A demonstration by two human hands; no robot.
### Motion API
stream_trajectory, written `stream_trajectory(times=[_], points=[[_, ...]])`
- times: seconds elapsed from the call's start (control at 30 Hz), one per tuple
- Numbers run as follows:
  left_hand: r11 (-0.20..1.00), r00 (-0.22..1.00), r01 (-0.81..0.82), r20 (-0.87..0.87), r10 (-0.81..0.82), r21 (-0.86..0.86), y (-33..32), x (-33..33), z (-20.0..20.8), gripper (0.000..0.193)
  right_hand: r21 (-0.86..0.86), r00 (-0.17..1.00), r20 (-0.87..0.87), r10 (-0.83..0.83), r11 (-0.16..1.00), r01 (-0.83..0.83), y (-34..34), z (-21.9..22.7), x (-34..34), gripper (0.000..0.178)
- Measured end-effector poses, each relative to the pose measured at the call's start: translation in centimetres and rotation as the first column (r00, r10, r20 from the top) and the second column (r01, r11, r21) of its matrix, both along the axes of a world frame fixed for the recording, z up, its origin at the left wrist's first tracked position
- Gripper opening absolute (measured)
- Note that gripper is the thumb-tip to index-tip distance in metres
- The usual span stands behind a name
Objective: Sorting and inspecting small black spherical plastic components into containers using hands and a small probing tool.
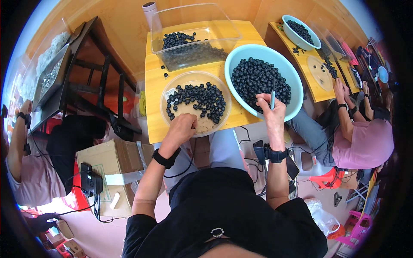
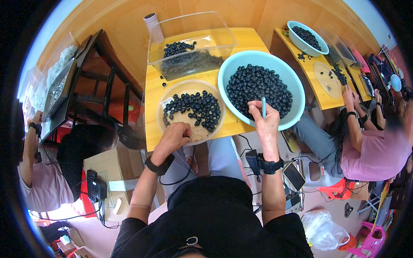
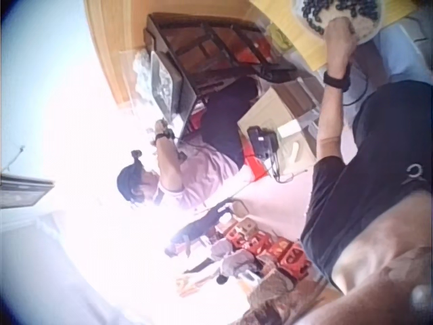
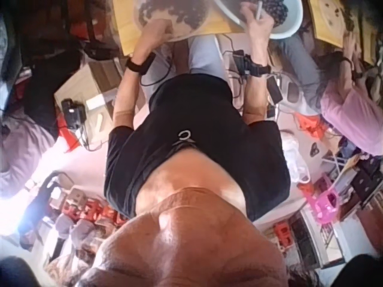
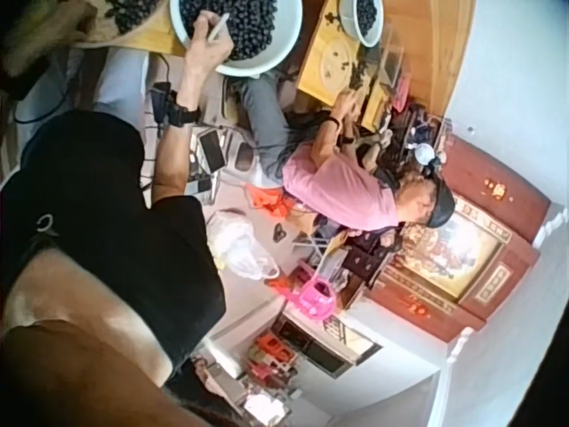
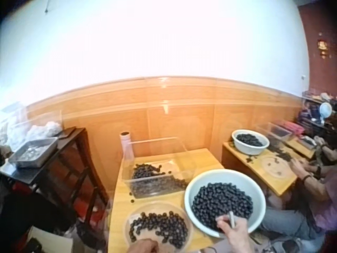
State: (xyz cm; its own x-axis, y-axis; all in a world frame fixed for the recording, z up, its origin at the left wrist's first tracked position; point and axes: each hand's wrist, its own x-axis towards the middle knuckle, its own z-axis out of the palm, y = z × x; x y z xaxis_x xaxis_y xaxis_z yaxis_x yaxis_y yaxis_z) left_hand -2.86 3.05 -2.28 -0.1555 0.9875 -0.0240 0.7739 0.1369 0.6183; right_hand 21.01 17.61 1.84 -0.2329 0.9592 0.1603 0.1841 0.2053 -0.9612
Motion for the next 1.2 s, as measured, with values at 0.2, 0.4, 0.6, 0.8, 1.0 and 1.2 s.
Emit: stream_trajectory(times=[0.2, 0.4, 0.6, 0.8, 1.0, 1.2], points=[[0.997, 0.997, -0.04, 0.063, 0.036, 0.061, 0.0, -0.2, -0.2, 0.015, -0.023, 1.0, 0.006, -0.016, 1.0, 0.016, -0.2, 0.5, -0.1, 0.014], [0.981, 0.555, -0.191, 0.824, 0.118, -0.013, -1.0, -0.7, 0.9, 0.016, 0.127, 0.992, 0.066, 0.105, 0.985, -0.113, -1.9, 1.2, -0.7, 0.022], [0.985, -0.192, -0.173, 0.98, -0.056, 0.022, -1.9, 1.4, 2.0, 0.02, 0.265, 0.909, 0.265, 0.322, 0.882, -0.39, -6.7, 2.8, -2.9, 0.024], [0.983, -0.42, -0.157, 0.895, -0.15, 0.092, -1.4, 2.8, 1.8, 0.019, 0.334, 0.835, 0.405, 0.372, 0.79, -0.514, -8.1, 4.1, -3.8, 0.025], [0.983, -0.456, -0.145, 0.873, -0.17, 0.115, -1.3, 3.1, 2.1, 0.019, 0.363, 0.806, 0.468, 0.361, 0.753, -0.548, -8.4, 4.4, -3.9, 0.024], [0.984, -0.469, -0.131, 0.867, -0.17, 0.122, -1.4, 3.2, 2.0, 0.019, 0.393, 0.819, 0.448, 0.358, 0.745, -0.54, -8.4, 4.4, -4.0, 0.025]])
